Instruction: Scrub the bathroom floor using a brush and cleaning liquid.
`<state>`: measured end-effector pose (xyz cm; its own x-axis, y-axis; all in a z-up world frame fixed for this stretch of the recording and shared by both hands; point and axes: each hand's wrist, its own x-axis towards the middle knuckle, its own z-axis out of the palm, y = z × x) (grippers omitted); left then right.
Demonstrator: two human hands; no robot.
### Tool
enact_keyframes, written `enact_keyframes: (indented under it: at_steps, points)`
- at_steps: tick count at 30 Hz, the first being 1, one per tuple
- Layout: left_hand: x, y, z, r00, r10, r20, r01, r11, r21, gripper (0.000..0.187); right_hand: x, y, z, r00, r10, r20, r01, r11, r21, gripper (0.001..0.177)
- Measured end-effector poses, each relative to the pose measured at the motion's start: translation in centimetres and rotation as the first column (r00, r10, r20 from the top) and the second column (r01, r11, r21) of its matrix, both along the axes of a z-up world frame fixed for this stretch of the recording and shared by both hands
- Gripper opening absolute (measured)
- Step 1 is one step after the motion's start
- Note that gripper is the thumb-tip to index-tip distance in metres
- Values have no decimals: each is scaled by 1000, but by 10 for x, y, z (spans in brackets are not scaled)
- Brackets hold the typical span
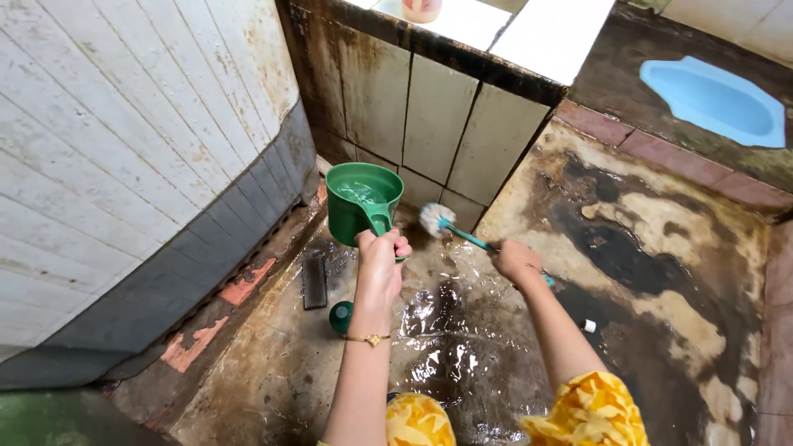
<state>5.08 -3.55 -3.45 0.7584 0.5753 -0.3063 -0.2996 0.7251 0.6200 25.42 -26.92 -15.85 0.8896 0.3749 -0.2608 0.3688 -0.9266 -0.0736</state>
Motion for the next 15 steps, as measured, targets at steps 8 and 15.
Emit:
enact_keyframes:
  at_steps: [8,15]
  points:
    - [-26,-29,68,975,-213,64,207,974,96,10,5,30,-22,992,9,-126,48,895,443,46]
    - [-35,-49,94,962,-200,184,211,976,-44,9,-11,1,30,967,10,-254,110,885,453,45]
